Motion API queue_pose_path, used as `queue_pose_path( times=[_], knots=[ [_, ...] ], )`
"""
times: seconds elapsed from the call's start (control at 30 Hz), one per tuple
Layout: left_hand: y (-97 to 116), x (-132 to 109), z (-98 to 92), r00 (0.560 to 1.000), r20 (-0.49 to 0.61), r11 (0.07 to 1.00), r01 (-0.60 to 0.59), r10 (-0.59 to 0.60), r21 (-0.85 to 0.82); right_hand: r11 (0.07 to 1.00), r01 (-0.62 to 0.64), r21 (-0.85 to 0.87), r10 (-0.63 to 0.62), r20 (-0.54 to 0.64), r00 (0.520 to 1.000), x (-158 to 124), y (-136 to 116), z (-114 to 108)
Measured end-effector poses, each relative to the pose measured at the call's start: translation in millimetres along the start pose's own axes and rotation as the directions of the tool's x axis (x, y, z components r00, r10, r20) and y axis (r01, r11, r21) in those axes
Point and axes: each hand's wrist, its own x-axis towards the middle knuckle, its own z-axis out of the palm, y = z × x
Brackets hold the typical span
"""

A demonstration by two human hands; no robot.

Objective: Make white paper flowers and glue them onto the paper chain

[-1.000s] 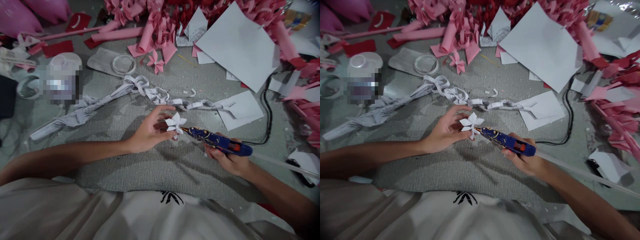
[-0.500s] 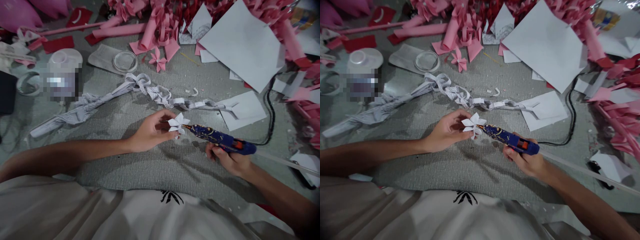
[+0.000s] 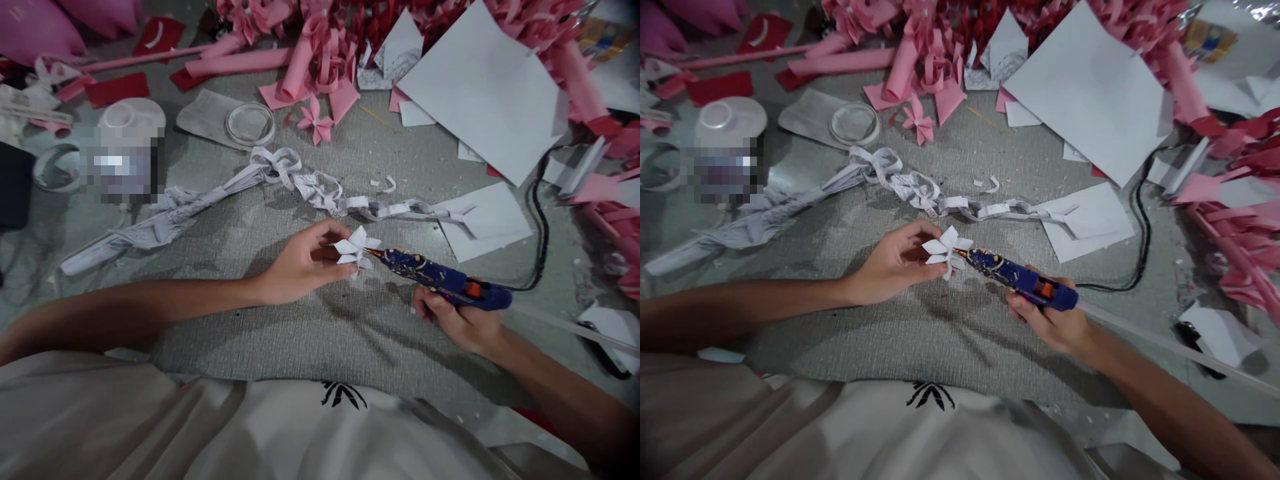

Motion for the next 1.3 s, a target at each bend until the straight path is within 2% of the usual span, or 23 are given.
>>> queue_pose_path(
  times=[0.13, 0.23, 0.33, 0.43, 0.57, 0.67, 0.8, 1.03, 1.3],
  knots=[
    [0, 1, 0.2, 1.000, -0.003, 1.000, -0.025, 0.025, -0.002, 1.000, 0.014, -0.006, -0.014, 0.016, 1.000, -1, 1, -1],
    [0, 1, -0.2, 0.999, -0.005, 0.999, -0.039, 0.039, 0.000, 0.997, 0.029, 0.076, -0.032, 0.034, 0.999, -5, 8, -1],
    [-1, 1, -0.5, 0.999, 0.011, 0.999, -0.048, 0.048, -0.024, 0.989, 0.028, 0.148, -0.029, -0.001, 1.000, -8, 14, 2],
    [-2, 1, -0.2, 0.999, 0.016, 0.998, -0.039, 0.040, -0.055, 0.995, 0.030, 0.094, -0.029, -0.013, 0.999, -6, 12, 2],
    [-2, 1, 0.6, 0.999, 0.022, 0.998, -0.037, 0.039, -0.058, 0.994, 0.089, -0.062, -0.087, 0.039, 0.995, 0, 6, 0],
    [-2, 1, 0.8, 0.999, 0.018, 0.998, -0.038, 0.039, -0.047, 0.985, 0.122, -0.119, -0.117, 0.043, 0.992, 2, 4, 0],
    [-1, 2, 1.0, 0.999, 0.017, 0.998, -0.039, 0.040, -0.045, 0.983, 0.127, -0.134, -0.126, 0.016, 0.992, 2, 0, 1],
    [-5, 2, 0.2, 0.997, -0.018, 0.997, -0.069, 0.069, -0.029, 0.996, 0.073, -0.057, -0.077, -0.072, 0.994, -3, 0, -1],
    [-5, 1, -1.5, 0.996, 0.018, 0.996, -0.084, 0.085, -0.033, 0.985, 0.120, -0.123, -0.122, -0.008, 0.992, -3, 9, -2]
  ],
)
